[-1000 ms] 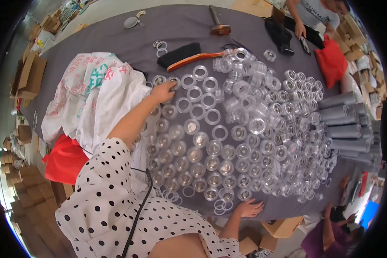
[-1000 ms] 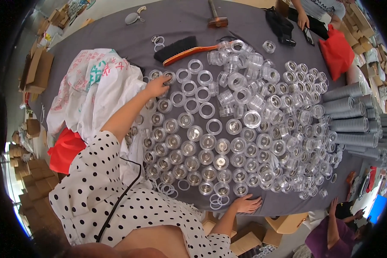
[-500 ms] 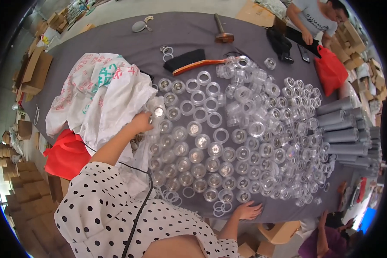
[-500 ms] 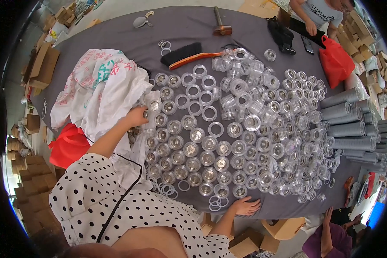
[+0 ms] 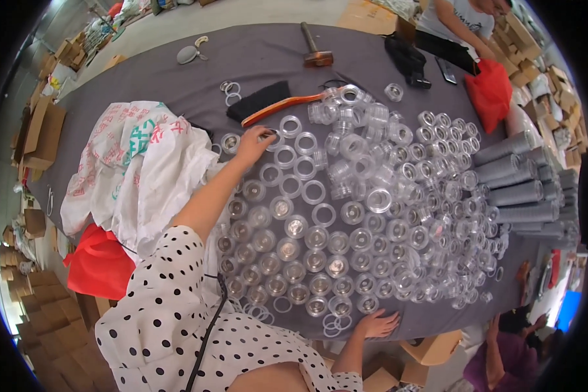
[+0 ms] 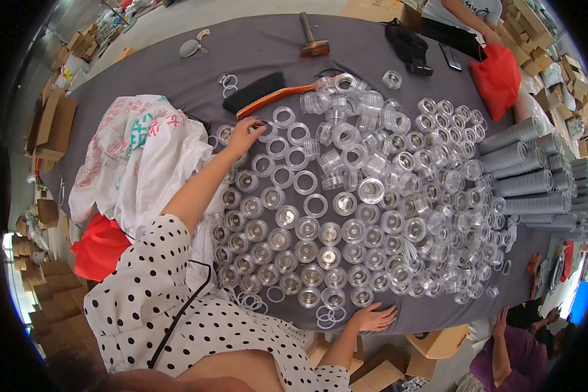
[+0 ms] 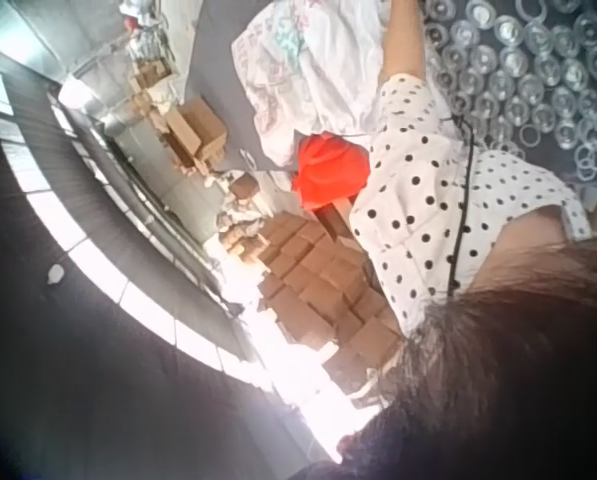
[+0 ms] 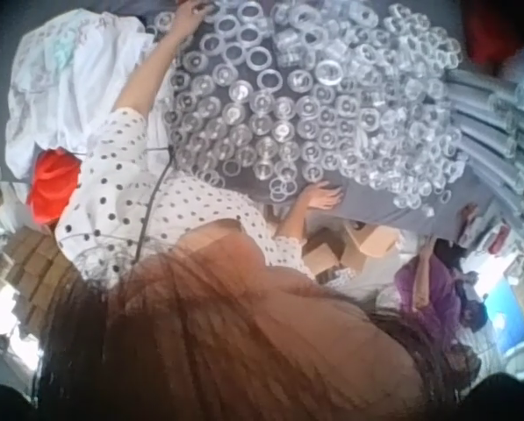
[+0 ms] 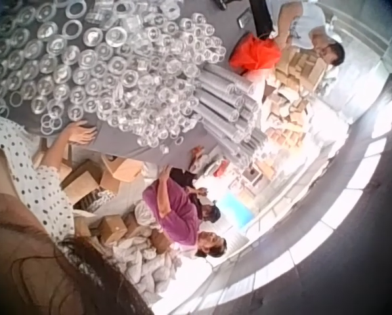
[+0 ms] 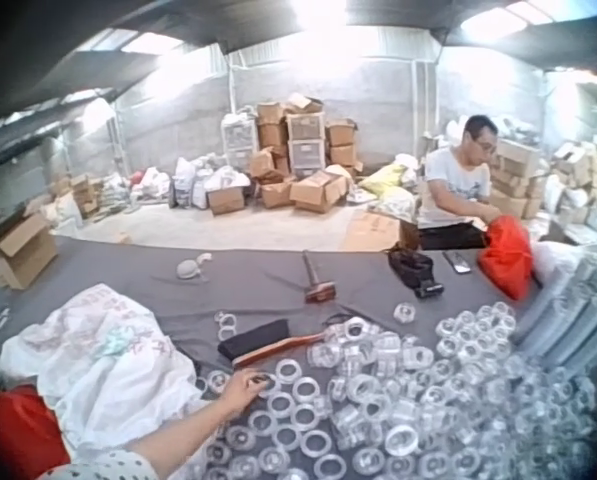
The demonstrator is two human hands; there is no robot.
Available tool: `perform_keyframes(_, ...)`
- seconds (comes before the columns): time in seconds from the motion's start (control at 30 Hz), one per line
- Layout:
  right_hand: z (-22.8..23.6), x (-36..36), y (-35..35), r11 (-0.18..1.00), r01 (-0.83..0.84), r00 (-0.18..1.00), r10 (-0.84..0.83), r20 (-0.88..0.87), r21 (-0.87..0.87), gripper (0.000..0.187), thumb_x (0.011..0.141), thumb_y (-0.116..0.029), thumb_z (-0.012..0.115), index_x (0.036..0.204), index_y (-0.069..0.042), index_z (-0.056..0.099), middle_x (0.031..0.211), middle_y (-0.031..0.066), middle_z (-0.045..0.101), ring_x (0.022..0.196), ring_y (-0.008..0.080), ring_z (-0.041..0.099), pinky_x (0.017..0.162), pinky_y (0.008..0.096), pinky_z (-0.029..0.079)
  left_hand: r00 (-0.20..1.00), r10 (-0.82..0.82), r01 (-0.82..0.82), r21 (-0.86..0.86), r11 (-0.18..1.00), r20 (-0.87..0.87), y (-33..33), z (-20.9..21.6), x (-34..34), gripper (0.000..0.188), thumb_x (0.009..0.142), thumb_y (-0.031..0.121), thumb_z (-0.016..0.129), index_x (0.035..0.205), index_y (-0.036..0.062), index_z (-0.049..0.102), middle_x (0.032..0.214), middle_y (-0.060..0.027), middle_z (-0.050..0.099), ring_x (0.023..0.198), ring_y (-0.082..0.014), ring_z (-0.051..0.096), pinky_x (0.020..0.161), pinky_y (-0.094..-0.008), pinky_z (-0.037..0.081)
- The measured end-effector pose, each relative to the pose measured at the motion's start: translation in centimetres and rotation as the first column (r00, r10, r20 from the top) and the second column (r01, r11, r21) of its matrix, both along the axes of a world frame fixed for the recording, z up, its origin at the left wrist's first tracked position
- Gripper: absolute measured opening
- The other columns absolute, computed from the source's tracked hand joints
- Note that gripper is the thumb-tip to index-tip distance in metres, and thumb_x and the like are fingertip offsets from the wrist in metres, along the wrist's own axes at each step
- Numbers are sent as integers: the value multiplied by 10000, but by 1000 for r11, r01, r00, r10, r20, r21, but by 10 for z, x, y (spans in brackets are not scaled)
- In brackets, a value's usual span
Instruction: The person sorts and assembles small clear plastic containers and plastic rings by hand at a table.
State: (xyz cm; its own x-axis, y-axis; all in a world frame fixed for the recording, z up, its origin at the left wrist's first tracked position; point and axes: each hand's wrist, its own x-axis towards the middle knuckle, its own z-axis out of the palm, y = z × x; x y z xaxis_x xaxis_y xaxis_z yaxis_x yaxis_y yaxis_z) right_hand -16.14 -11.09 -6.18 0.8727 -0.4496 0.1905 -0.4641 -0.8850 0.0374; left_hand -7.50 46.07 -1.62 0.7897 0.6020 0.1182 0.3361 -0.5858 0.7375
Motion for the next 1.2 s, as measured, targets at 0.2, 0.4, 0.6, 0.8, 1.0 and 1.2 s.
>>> perform_keyframes(0.2, -5, 1, -6, 1000, -5, 1000, 5, -6, -9, 469, 871, -367, 412, 1271, -122, 383, 1316, 78, 376, 1244, 261, 311, 994, 434, 236, 990, -4, 90, 590, 802, -144, -13, -23, 0, 261, 799, 284, 531, 978, 113, 614, 1228, -54, 493, 1155, -290, 411, 946, -452, 285)
perform_keyframes(0.4, -4, -3, -10, 1000, 12, 1000, -12, 10, -20, 469, 864, -354, 429, 1258, -104, 392, 1307, 92, 382, 1240, 275, 312, 996, 447, 232, 947, -169, 309, 637, 707, -272, -23, 9, 6, 211, 728, 184, 534, 908, 110, 614, 1072, -40, 559, 972, -234, 489, 824, -387, 355)
perform_keyframes(0.6, -3, -3, 2, 998, -16, 1000, 16, 10, 66, 487, 850, -334, 448, 1263, -88, 376, 1303, 113, 378, 1243, 307, 290, 996, 467, 222, 866, -115, 365, 457, 811, -487, -6, -2, 19, 233, 672, 159, 537, 884, 100, 614, 911, -102, 614, 838, -285, 572, 709, -420, 451)
perform_keyframes(0.8, 1, -7, -1, 997, -19, 1000, 17, 22, 78, 503, 836, -317, 467, 1264, -72, 367, 1301, 130, 375, 1236, 316, 291, 991, 477, 218, 768, -125, 396, 311, 864, -628, -4, 0, 25, 292, 677, 125, 511, 949, 137, 617, 854, -141, 626, 800, -320, 605, 676, -429, 483)
perform_keyframes(1.0, 1, -7, -3, 999, -25, 998, 23, 58, 43, 484, 849, -337, 468, 1254, -85, 390, 1297, 108, 394, 1223, 297, 324, 974, 459, 249, 744, -116, 381, 274, 883, -658, -4, 2, 22, 343, 677, 131, 519, 1007, 162, 606, 924, -142, 621, 846, -311, 597, 717, -432, 471)
perform_keyframes(1.2, -8, -3, -3, 1000, -20, 999, 20, 27, -7, 475, 853, -341, 460, 1259, -105, 388, 1290, 86, 399, 1219, 268, 336, 977, 447, 257, 974, -117, 157, 204, 966, -197, -16, 29, -29, 252, 780, 222, 497, 969, 90, 600, 974, -134, 602, 864, -315, 579, 730, -394, 456)
